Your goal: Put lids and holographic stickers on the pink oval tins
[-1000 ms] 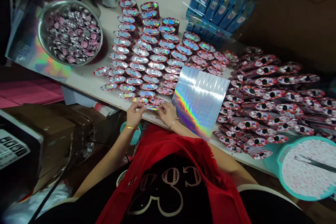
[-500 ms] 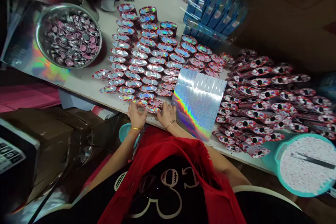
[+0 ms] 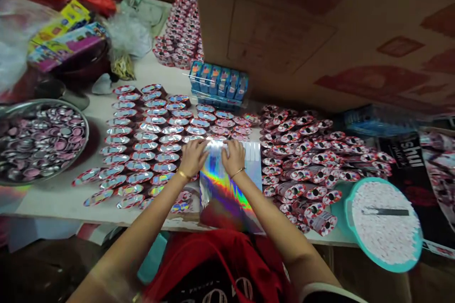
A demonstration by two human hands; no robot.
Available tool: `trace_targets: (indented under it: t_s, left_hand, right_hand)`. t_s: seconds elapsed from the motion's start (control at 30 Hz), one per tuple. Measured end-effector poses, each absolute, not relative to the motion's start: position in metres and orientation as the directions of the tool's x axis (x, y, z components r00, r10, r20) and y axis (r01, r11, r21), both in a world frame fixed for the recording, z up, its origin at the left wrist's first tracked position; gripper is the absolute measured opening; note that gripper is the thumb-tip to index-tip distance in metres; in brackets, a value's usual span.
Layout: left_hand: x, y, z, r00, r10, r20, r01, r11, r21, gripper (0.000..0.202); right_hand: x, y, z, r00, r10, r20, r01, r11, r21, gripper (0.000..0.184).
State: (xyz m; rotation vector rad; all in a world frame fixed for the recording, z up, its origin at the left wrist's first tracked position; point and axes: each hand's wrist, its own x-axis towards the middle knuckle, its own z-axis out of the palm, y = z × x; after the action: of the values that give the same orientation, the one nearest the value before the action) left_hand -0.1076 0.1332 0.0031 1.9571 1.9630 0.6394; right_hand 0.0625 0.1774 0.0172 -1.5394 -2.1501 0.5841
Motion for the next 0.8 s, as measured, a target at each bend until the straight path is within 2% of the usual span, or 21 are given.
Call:
trace_targets:
  t_s: [0.1,0.2,0.33,0.43,0.7,0.8]
  left_hand:
    - [-0.093,0.168,-0.013,0.066,0.997,0.044,0.908,-0.079,0.412,0.037]
    - [-0.092,0.173,-0.027,0.047,0.997,0.058,0.906,-0.067,0.418,0.024]
    - [-0.096,0.168,-0.027,0.044,0.995,0.086,0.89,-0.079,0.449,0.021]
    - [-0.093,0.17,-0.02,0.111,0.989,0.099,0.906,-0.142,0.399,0.028]
    - [-0.076,0.166,-0.023,0.181,0.953,0.242,0.916,-0.252,0.311,0.023]
    - [-0.072,0.143,-0.022,0.198,0.939,0.28,0.907,-0.284,0.312,0.018]
  right_hand:
    - [0.076,0.209,0.003,-0.338,0.939,0.067,0.832,0.331,-0.446,0.028]
    - [0.08,0.216,-0.009,-0.434,0.9,0.039,0.819,0.412,-0.4,0.026]
    - [0.081,0.218,-0.011,-0.522,0.852,-0.032,0.785,0.465,-0.41,0.028]
    - [0.08,0.223,-0.007,-0.556,0.827,-0.078,0.766,0.475,-0.433,0.03]
    - [0.08,0.231,-0.01,-0.506,0.85,-0.148,0.798,0.396,-0.455,0.027]
    - [0.081,0.231,-0.012,-0.492,0.857,-0.152,0.808,0.385,-0.446,0.028]
